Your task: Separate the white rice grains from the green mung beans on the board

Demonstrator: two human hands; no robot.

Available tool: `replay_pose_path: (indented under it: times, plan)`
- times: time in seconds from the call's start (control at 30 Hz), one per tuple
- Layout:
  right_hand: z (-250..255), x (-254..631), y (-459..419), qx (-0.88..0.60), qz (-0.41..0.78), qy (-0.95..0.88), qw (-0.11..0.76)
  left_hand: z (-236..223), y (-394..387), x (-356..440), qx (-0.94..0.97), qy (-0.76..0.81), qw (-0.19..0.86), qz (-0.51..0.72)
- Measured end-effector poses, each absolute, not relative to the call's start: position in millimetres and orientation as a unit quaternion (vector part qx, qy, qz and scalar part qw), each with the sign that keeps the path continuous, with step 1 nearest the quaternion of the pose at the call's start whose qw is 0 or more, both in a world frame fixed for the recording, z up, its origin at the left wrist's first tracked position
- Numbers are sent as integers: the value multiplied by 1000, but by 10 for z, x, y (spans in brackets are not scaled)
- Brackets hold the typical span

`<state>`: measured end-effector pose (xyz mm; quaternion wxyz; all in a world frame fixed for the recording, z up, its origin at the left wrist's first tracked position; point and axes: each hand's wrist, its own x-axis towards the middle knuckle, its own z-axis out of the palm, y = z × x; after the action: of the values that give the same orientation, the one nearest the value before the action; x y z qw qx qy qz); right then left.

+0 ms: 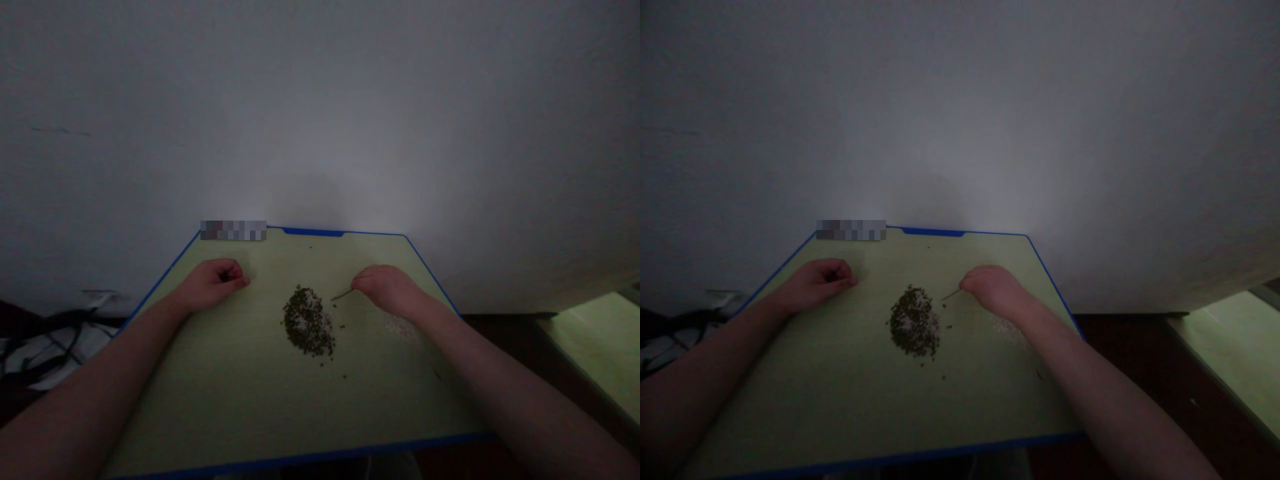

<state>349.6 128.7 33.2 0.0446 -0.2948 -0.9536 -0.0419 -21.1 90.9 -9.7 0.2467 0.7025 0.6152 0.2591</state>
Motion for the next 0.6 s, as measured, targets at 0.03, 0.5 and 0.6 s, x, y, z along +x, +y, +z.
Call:
replay_pose_path:
  times: [0.03,0.5,0.6]
  plan:
    - [322,3490,1299,-291,-39,-955,42,-97,908,-212,703,614,249,259]
    - [344,3931,979,-248,33,-966,65,-92,901,-206,703,612,249,263]
    - [328,3936,949,-227,45,-972,37,-82,896,-204,706,613,242,260]
